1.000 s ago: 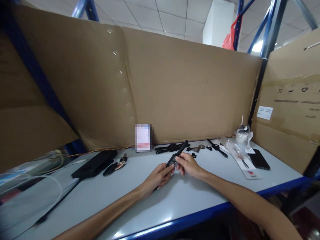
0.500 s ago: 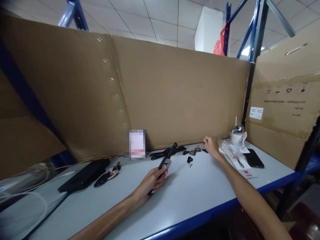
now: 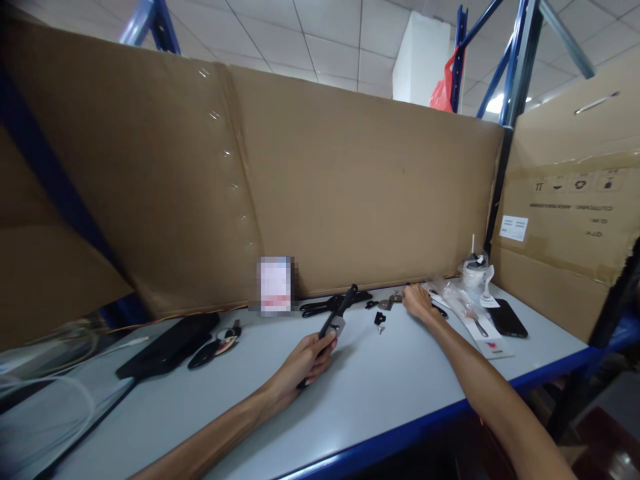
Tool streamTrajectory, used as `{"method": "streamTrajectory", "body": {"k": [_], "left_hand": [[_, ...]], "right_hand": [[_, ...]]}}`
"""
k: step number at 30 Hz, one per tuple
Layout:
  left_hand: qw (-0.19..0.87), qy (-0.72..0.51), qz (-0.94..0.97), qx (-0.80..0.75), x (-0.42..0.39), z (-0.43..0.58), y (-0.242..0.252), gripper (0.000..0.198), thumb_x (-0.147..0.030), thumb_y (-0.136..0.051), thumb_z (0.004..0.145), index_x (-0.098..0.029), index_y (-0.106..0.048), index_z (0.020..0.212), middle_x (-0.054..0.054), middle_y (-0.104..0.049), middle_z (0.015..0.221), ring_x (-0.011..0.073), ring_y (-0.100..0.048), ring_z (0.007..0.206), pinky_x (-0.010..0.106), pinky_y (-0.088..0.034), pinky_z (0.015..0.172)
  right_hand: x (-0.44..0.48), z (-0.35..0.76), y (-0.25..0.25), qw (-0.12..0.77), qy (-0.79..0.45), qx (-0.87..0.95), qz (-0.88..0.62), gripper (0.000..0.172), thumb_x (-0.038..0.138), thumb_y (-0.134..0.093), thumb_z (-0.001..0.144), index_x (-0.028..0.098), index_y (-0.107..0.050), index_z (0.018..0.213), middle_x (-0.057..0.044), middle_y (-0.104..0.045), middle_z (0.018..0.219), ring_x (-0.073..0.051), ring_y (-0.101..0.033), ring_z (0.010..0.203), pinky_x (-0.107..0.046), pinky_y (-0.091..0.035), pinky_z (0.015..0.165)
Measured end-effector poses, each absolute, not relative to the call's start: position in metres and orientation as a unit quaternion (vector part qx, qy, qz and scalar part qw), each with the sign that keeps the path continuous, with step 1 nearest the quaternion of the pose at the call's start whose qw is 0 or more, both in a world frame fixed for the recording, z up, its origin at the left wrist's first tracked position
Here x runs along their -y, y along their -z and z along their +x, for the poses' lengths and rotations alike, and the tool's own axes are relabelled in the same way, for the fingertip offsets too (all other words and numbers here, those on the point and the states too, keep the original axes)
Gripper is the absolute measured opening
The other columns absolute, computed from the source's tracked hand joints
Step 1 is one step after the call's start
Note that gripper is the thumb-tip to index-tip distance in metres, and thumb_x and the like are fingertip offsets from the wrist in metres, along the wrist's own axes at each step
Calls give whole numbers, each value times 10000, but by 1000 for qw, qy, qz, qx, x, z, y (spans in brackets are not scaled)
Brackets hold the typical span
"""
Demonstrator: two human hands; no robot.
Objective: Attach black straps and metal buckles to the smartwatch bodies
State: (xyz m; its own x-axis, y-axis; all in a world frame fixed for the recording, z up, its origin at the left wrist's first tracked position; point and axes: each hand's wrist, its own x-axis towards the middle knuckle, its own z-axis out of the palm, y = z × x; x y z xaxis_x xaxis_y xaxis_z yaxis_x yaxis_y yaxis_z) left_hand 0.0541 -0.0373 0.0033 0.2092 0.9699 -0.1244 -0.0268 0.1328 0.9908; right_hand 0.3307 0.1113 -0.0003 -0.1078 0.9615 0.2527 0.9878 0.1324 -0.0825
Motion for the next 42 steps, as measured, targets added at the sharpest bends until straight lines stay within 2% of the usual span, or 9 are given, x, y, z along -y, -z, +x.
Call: {"method": "streamTrajectory", "body": {"k": [7, 14, 18, 24, 27, 32, 35, 39, 42], "left_hand": [[596, -422, 504, -461, 35, 54, -1, 595, -729, -709, 615, -215, -444, 752, -134, -269, 481, 40, -194, 393, 205, -120, 372], [595, -421, 505, -462, 37, 52, -2, 561, -701, -707, 661, -211, -452, 755, -130, -272, 498, 40, -200, 396, 201, -122, 379], [591, -420, 509, -464, 36, 51, 0, 569, -712, -706, 651, -211, -456, 752, -132, -265, 484, 42, -192, 389, 201, -125, 368], [590, -422, 511, -462, 35, 52, 1, 554, -698, -706, 667, -208, -460, 745, -135, -259, 478, 43, -180, 386, 200, -120, 361], [592, -417, 514, -460, 36, 52, -1, 544, -693, -698, 683, -206, -464, 746, -132, -266, 484, 43, -188, 383, 202, -118, 364], [591, -423, 513, -456, 38, 53, -4, 529, -679, -690, 699, -205, -461, 750, -130, -266, 495, 42, -208, 389, 200, -127, 374], [595, -423, 510, -454, 37, 54, -3, 534, -684, -687, 690, -206, -455, 746, -129, -278, 494, 40, -207, 390, 199, -132, 373], [597, -424, 508, -454, 34, 54, -1, 525, -680, -677, 694, -210, -450, 750, -130, -285, 488, 41, -195, 383, 204, -125, 370], [599, -424, 510, -448, 33, 53, 0, 501, -663, -665, 722, -209, -454, 753, -129, -288, 488, 43, -198, 381, 208, -127, 374]], "right_hand": [[-114, 336, -2, 89, 60, 751, -652, 343, 67, -510, 849, 181, -728, 1088, -140, -727, 1119, -245, -649, 1095, -262, -429, 811], [-112, 337, -3, 58, 78, 769, -632, 348, 31, -474, 860, 105, -690, 1122, -220, -677, 1167, -272, -618, 1129, -301, -440, 860], [-110, 335, 0, 62, 86, 774, -625, 397, 3, -435, 862, 102, -642, 1185, -221, -611, 1282, -274, -544, 1225, -325, -438, 911], [-108, 336, 0, 96, 76, 779, -615, 335, 39, -457, 884, 105, -651, 1149, -218, -628, 1247, -277, -525, 1249, -322, -409, 953], [-110, 338, -4, 125, 58, 780, -611, 282, 98, -518, 880, 99, -667, 1119, -218, -654, 1208, -282, -572, 1185, -312, -420, 915], [-118, 342, -8, 154, -7, 794, -587, 216, 104, -559, 832, 152, -735, 949, -75, -753, 946, -181, -674, 900, -221, -441, 762], [-123, 344, -9, 167, -34, 792, -586, 252, 97, -554, 816, 149, -740, 978, -35, -761, 869, -152, -677, 816, -199, -452, 711], [-131, 344, -10, 185, -17, 766, -616, 339, 78, -469, 853, 124, -725, 1070, -81, -764, 971, -157, -683, 890, -202, -457, 750], [-140, 335, -11, 179, -2, 754, -631, 312, 122, -532, 851, 129, -735, 1087, -129, -746, 1078, -199, -676, 999, -222, -448, 801]]}}
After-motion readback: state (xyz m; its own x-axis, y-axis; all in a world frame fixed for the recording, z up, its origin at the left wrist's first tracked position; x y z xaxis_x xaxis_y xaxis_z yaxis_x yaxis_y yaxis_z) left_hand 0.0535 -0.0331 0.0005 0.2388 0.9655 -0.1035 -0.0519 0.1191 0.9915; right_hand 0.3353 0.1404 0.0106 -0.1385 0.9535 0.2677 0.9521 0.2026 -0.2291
